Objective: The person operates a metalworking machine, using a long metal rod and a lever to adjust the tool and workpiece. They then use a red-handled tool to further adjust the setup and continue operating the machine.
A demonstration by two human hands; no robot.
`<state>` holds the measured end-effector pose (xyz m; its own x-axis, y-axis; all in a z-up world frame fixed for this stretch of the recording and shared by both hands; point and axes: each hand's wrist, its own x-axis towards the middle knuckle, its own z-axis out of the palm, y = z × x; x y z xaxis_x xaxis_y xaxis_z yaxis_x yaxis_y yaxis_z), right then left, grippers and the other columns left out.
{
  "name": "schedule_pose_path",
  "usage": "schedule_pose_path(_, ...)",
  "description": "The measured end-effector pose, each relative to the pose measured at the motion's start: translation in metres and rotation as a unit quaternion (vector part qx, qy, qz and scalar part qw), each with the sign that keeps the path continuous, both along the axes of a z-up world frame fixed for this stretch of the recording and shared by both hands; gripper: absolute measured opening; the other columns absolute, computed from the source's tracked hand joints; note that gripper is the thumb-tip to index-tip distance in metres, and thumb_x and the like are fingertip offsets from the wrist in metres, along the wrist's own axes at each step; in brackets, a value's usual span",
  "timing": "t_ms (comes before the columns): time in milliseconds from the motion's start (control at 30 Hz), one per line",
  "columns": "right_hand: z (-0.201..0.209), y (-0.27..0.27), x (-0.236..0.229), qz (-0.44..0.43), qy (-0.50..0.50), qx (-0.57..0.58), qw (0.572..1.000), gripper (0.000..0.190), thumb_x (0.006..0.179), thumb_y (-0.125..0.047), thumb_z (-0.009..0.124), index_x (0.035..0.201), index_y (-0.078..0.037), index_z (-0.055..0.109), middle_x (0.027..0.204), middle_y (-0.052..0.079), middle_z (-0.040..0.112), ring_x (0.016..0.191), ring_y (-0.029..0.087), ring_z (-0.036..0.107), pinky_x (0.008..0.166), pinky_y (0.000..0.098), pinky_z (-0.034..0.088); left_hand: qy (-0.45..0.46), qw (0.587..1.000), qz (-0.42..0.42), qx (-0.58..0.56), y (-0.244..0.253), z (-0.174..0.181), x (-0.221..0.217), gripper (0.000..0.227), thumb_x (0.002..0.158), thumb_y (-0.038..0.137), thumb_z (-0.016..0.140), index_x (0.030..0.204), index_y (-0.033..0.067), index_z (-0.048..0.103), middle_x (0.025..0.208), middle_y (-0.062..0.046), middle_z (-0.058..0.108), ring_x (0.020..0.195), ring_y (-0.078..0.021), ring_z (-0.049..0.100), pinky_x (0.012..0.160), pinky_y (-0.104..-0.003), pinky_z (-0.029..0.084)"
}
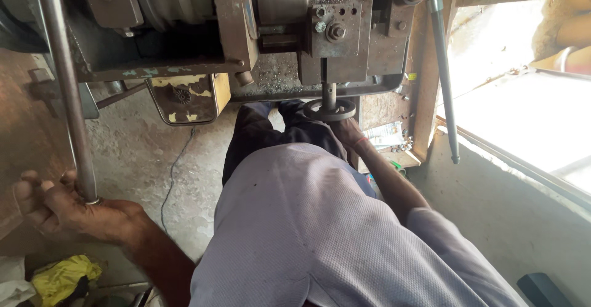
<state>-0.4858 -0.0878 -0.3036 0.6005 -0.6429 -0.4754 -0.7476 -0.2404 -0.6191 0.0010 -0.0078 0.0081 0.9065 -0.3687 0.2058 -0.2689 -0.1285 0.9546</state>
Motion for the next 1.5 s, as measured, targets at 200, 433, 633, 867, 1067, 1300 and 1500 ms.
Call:
schedule_pose_path(200, -0.015, 0.010, 0.022, -0.036, -0.142, 0.001, 0.989, 0.029, 0.099, -0.009, 0.057, 0.126, -0.009, 0.068, 0.119, 0.015, 0.068, 0.109, 0.033, 0.064, 0.092, 0.0455, 0.052, -0.045, 0.998, -0.024, 0.044, 0.008, -0.007, 0.008, 0.036, 0.108, 0.018, 0.053, 0.133, -0.0056, 0.061, 0.133, -0.014, 0.064, 0.104, -0.0137, 0.065, 0.086, -0.024, 0.058)
schedule_pose_path(433, -0.026, 0.017, 0.031, 0.023, -0.146, -0.128, 0.981, 0.031, 0.095, -0.010, 0.064, 0.126, -0.010, 0.069, 0.119, 0.015, 0.066, 0.112, 0.034, 0.061, 0.094, 0.0485, 0.050, -0.335, 0.909, -0.168, 0.185, -0.001, 0.013, 0.012, 0.037, 0.117, 0.024, 0.033, 0.144, 0.0027, 0.046, 0.144, -0.019, 0.045, 0.124, -0.0245, 0.057, 0.094, -0.031, 0.059)
schedule_pose_path(633, -0.017, 0.014, 0.036, -0.033, -0.097, 0.005, 0.995, 0.022, 0.099, -0.012, 0.060, 0.118, -0.012, 0.071, 0.106, 0.010, 0.067, 0.098, 0.027, 0.066, 0.084, 0.0435, 0.054, -0.433, 0.848, -0.191, 0.241, -0.013, 0.024, 0.024, 0.035, 0.122, 0.019, 0.030, 0.151, 0.0032, 0.039, 0.145, -0.025, 0.042, 0.130, -0.0297, 0.060, 0.096, -0.033, 0.064)
schedule_pose_path(867, -0.009, 0.014, 0.042, -0.152, -0.146, 0.145, 0.967, 0.019, 0.106, -0.020, 0.053, 0.115, -0.011, 0.067, 0.105, 0.007, 0.066, 0.092, 0.021, 0.069, 0.076, 0.0367, 0.059, -0.393, 0.864, -0.158, 0.272, -0.009, 0.023, 0.020, 0.032, 0.121, 0.019, 0.036, 0.143, -0.0012, 0.046, 0.146, -0.022, 0.047, 0.130, -0.0249, 0.065, 0.094, -0.026, 0.062)
schedule_pose_path(1067, -0.007, 0.014, 0.038, -0.075, -0.112, 0.047, 0.990, 0.022, 0.106, -0.019, 0.051, 0.117, -0.009, 0.068, 0.104, 0.008, 0.067, 0.092, 0.021, 0.068, 0.075, 0.0368, 0.056, -0.056, 0.986, 0.017, 0.154, -0.002, 0.008, 0.029, 0.034, 0.109, 0.018, 0.051, 0.127, -0.0057, 0.066, 0.132, -0.010, 0.063, 0.109, -0.0104, 0.066, 0.087, -0.022, 0.058)
schedule_pose_path(1300, 0.007, 0.011, 0.050, -0.222, -0.078, 0.195, 0.952, 0.013, 0.104, -0.017, 0.061, 0.113, -0.010, 0.067, 0.101, 0.008, 0.068, 0.090, 0.021, 0.069, 0.076, 0.0386, 0.059, -0.025, 0.994, 0.032, 0.103, 0.001, 0.004, 0.032, 0.033, 0.105, 0.020, 0.056, 0.127, -0.0022, 0.065, 0.123, -0.008, 0.069, 0.100, -0.0108, 0.064, 0.082, -0.020, 0.055)
schedule_pose_path(1500, -0.004, 0.013, 0.039, -0.012, -0.098, -0.033, 0.995, 0.024, 0.099, -0.018, 0.055, 0.118, -0.014, 0.070, 0.105, 0.006, 0.068, 0.095, 0.022, 0.067, 0.081, 0.0391, 0.056, -0.243, 0.940, -0.058, 0.232, 0.002, 0.007, 0.030, 0.032, 0.109, 0.021, 0.039, 0.116, -0.0011, 0.061, 0.127, -0.013, 0.060, 0.108, -0.0156, 0.065, 0.080, -0.022, 0.057)
